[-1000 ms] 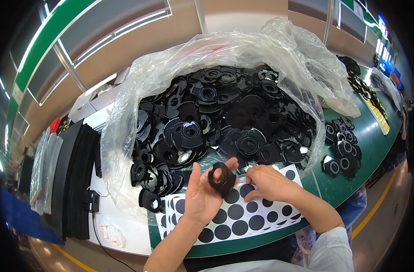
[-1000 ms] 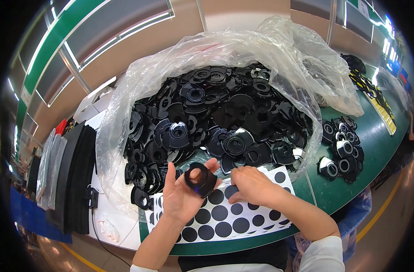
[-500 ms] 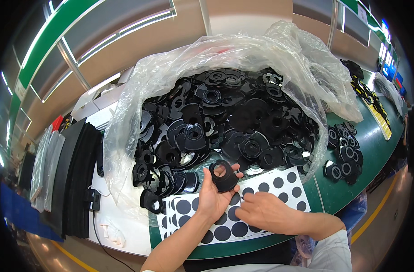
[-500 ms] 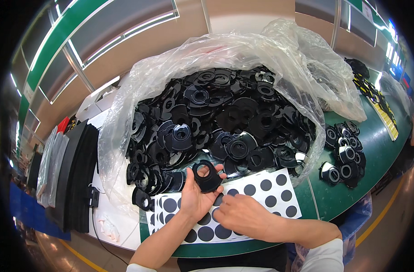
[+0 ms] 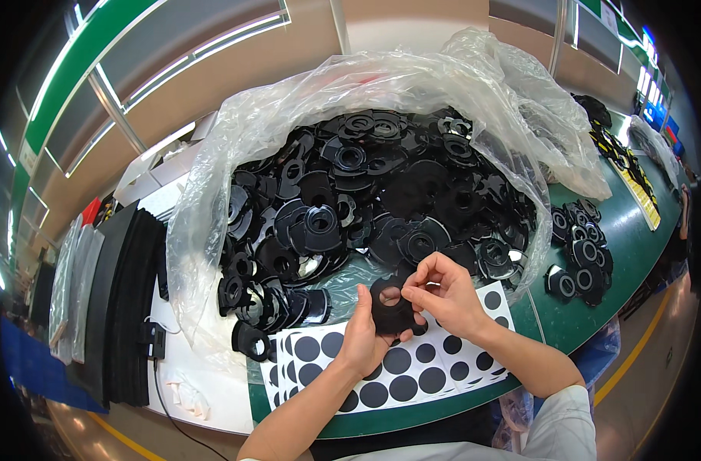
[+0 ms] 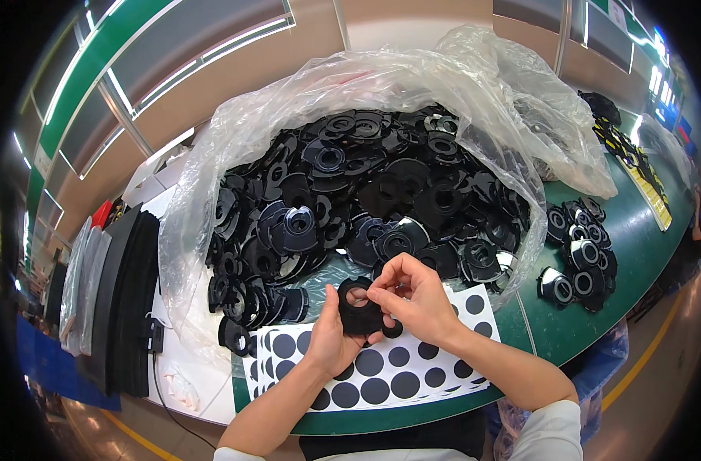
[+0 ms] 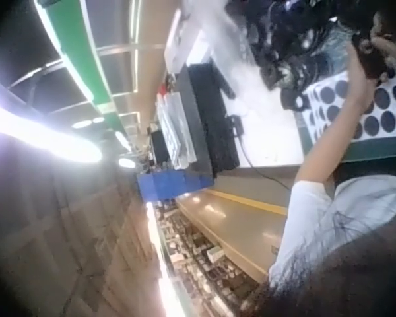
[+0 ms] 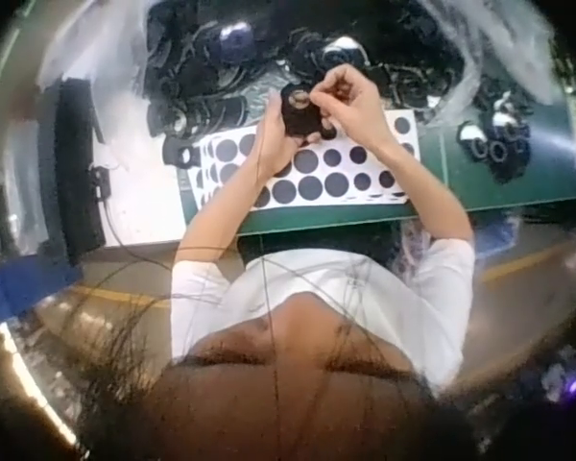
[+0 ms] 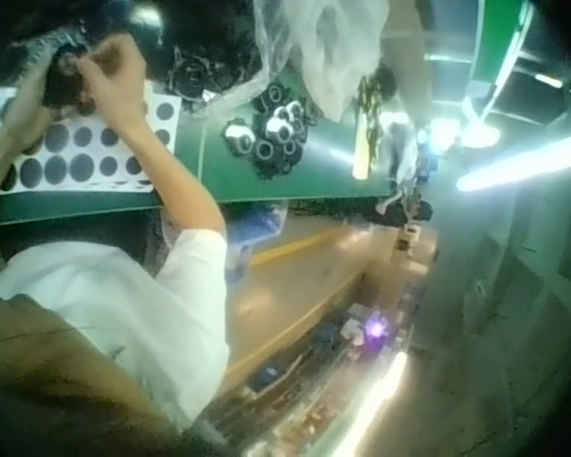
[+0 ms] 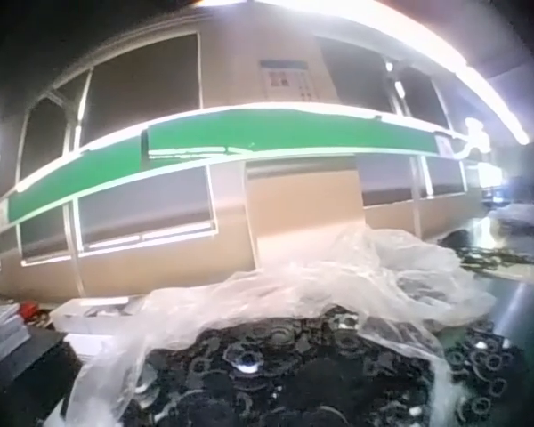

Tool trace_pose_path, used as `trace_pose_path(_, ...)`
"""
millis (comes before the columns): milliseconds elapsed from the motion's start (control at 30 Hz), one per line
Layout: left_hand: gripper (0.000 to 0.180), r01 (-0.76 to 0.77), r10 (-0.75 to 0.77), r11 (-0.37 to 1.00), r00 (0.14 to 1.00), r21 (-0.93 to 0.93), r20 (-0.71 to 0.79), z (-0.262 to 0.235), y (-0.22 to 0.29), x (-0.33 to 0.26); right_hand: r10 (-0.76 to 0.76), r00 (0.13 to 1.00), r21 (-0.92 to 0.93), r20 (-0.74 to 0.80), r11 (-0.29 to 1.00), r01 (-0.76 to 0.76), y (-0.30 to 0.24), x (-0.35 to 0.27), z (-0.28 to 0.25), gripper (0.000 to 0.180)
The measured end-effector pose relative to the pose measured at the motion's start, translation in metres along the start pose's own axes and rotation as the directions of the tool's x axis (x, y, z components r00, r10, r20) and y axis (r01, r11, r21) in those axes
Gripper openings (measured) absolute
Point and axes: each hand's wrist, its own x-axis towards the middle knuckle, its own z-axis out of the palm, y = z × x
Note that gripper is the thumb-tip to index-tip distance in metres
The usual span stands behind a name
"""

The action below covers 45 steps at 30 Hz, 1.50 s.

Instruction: The person applies circular adhesive labels onto black plastic components by hand.

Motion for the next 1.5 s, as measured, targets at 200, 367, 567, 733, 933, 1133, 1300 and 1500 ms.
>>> trace_pose_path(200, 0.068, 0.002, -0.002, 1.0, 1.0, -0.002, -0.011, 0.0003, 0.0003, -0.0003, 0.009, 1.0, 0.019, 0.003, 1.0, -0.009, -0.0002, 0.0008, -0.0004, 0.017)
trace_pose_path(367, 0.061, 0.005, -0.005, 1.0, 1.0, -0.005, -0.028, 0.0005, -0.0004, 0.0009, 0.041, 0.999, 0.082, 0.026, 0.996, -0.043, 0.0023, 0.0015, -0.0036, 0.018)
trace_pose_path(567, 0.061, -0.001, 0.001, 1.0, 1.0, -0.005, -0.02, -0.0003, -0.0009, 0.0012, 0.071, 0.997, 0.156, 0.01, 0.985, -0.072, 0.0016, 0.0027, -0.0023, 0.023)
trace_pose_path(733, 0.062, -0.006, 0.006, 1.0, 1.0, 0.008, -0.016, 0.0006, -0.0004, 0.0007, 0.066, 0.998, 0.109, -0.004, 0.992, -0.065, 0.0029, 0.0027, -0.001, 0.024)
trace_pose_path(933, 0.065, 0.002, -0.002, 1.0, 1.0, 0.007, -0.019, 0.0009, -0.0001, 0.0013, 0.048, 0.999, 0.087, -0.024, 0.995, -0.045, 0.0063, 0.0029, -0.0014, 0.025)
trace_pose_path(1133, 0.061, 0.001, -0.001, 1.0, 1.0, -0.003, -0.012, 0.0009, -0.0001, 0.0012, 0.037, 0.999, 0.08, -0.024, 0.996, -0.035, 0.0076, 0.0025, -0.001, 0.025)
trace_pose_path(1300, 0.067, 0.007, -0.007, 1.0, 1.0, -0.009, -0.02, 0.002, 0.0011, 0.0002, 0.037, 0.999, 0.075, -0.031, 0.997, -0.034, 0.0075, 0.0023, -0.0005, 0.025)
trace_pose_path(1500, 0.067, 0.004, -0.004, 1.0, 1.0, -0.015, -0.01, 0.0015, 0.0006, 0.0007, 0.027, 0.999, 0.078, -0.026, 0.997, -0.025, 0.0056, 0.0018, 0.0007, 0.025)
